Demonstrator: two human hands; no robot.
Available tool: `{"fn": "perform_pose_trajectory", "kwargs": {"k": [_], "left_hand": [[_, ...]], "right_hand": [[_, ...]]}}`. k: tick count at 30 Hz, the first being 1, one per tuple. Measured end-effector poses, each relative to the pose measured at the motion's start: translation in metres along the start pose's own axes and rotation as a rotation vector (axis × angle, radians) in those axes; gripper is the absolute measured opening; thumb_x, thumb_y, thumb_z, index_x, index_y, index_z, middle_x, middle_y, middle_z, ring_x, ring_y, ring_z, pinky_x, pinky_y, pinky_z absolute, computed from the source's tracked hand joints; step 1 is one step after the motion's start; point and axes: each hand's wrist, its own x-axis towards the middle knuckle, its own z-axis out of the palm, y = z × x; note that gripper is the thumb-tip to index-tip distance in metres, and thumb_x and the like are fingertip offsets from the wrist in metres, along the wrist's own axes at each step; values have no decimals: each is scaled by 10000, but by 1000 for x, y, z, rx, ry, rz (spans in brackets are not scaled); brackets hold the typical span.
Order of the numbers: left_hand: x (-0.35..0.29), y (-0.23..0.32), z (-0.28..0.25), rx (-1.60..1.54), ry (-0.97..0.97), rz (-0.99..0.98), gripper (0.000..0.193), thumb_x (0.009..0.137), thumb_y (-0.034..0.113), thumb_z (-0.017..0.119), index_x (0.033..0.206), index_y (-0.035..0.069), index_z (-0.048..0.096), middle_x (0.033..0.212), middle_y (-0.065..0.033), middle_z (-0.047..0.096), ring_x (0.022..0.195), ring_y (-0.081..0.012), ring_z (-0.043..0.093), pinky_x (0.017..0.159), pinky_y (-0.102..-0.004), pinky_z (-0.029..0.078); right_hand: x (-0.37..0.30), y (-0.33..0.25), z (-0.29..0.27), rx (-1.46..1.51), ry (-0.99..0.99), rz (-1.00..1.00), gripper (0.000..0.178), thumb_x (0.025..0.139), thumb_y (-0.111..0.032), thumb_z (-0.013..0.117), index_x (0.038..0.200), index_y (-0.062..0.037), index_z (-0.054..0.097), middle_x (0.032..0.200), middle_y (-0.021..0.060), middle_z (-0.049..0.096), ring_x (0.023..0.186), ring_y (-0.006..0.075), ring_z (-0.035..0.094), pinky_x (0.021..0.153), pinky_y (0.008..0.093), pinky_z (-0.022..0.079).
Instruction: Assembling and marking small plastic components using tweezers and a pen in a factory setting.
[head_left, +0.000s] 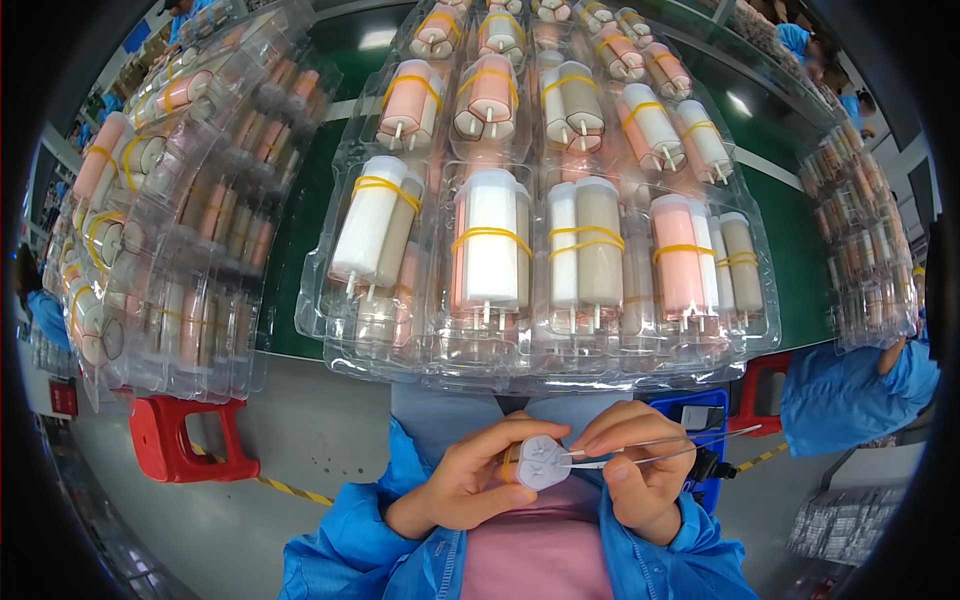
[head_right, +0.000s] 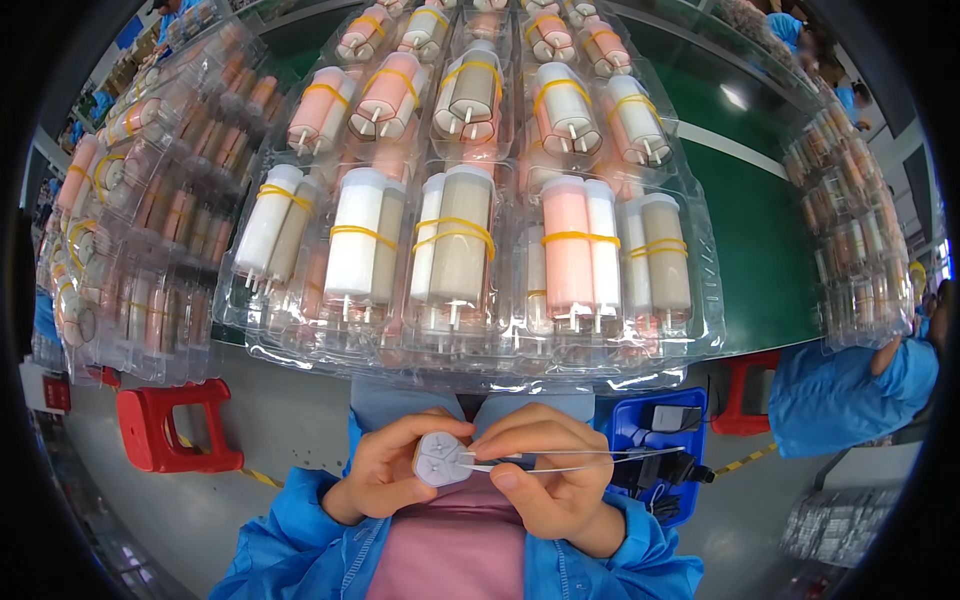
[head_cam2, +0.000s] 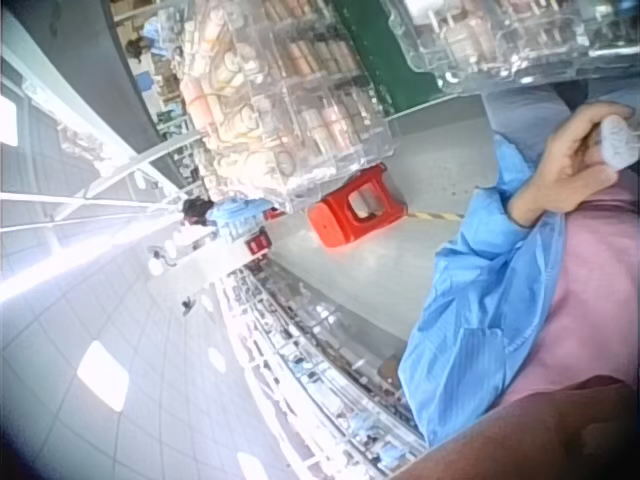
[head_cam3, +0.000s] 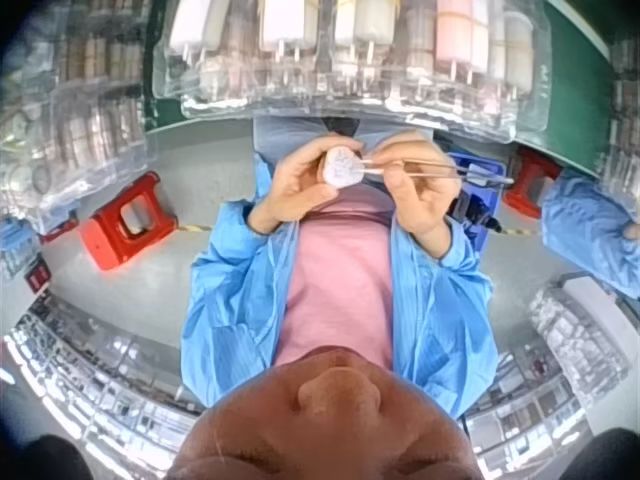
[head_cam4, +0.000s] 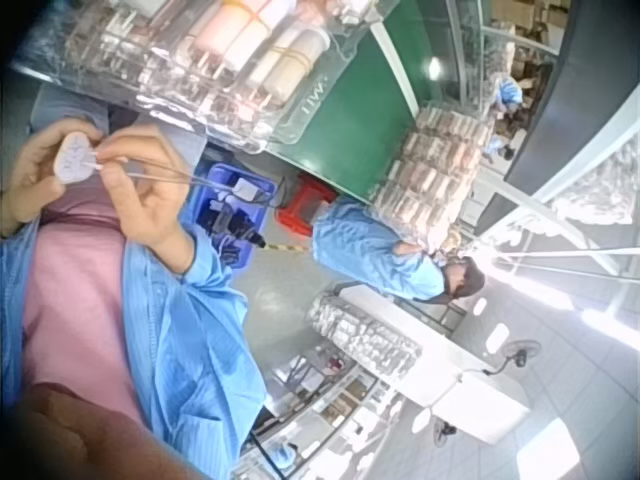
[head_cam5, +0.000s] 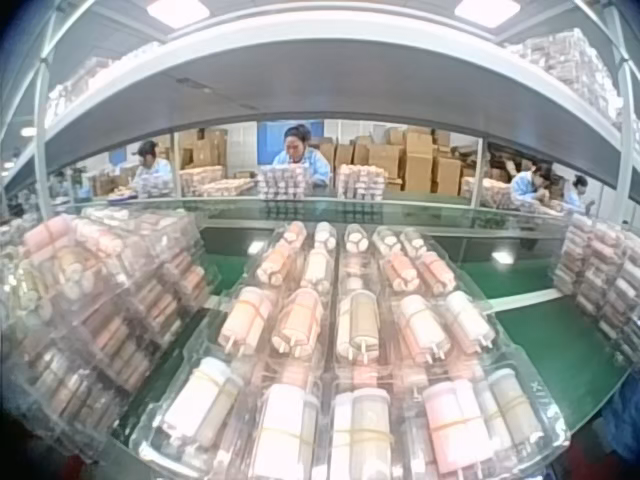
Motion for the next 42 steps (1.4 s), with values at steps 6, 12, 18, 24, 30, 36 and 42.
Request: {"fn": "perform_pose_trajectory", "kwargs": {"k": [6, 12, 18, 24, 30, 36, 42], "left_hand": [[2, -3, 0, 121, 35, 52, 527, 800, 97, 687, 1272, -26, 487, 1046, -96, 533, 940, -160, 507, 827, -276, 392], [5, -2, 0, 193, 49, 124, 506, 774, 60, 712, 1222, -17, 490, 1096, -127, 540, 981, -180, 526, 856, -304, 407], [4, -15, 9, 240, 101, 176, 615, 801, 35, 684, 1312, 3, 343, 1153, -178, 533, 1070, -210, 533, 900, -343, 429], [7, -2, 7, 479, 97, 154, 597, 774, -5, 663, 1311, -13, 403, 1147, -175, 531, 1026, -259, 525, 844, -336, 451], [10, 2, 11, 592, 139, 167, 539, 746, -23, 653, 1257, -26, 479, 1122, -169, 523, 989, -301, 507, 829, -339, 438], [11, 2, 11, 594, 140, 169, 521, 753, -22, 649, 1246, -33, 481, 1118, -172, 518, 985, -303, 504, 831, -345, 435], [12, 1, 11, 601, 146, 182, 513, 757, -14, 649, 1242, -32, 484, 1112, -172, 522, 981, -305, 505, 837, -348, 429]], "right_hand": [[1, 0, 0, -35, -10, -13, 159, 795, -70, 653, 882, 62, 639, 819, 182, 655, 701, 210, 633, 607, 281, 499], [0, 1, 0, -33, -12, -14, 159, 792, -64, 649, 886, 63, 640, 824, 185, 656, 704, 208, 633, 605, 277, 495], [3, 5, 4, -61, 23, -12, 158, 793, -68, 651, 890, 56, 649, 830, 185, 653, 710, 209, 626, 622, 280, 490], [0, -4, 5, -135, 17, -31, 152, 790, -93, 688, 871, 32, 660, 825, 158, 657, 704, 227, 626, 627, 299, 493], [2, -7, 7, -204, -38, -48, 148, 761, -99, 721, 866, -8, 671, 837, 121, 669, 706, 254, 636, 622, 316, 501], [5, -5, 6, -222, -83, -69, 137, 759, -92, 722, 863, -19, 673, 829, 116, 670, 701, 251, 636, 622, 312, 504], [6, -5, 6, -226, -82, -63, 136, 757, -86, 723, 863, -20, 672, 823, 110, 670, 696, 249, 633, 623, 312, 505]]}}
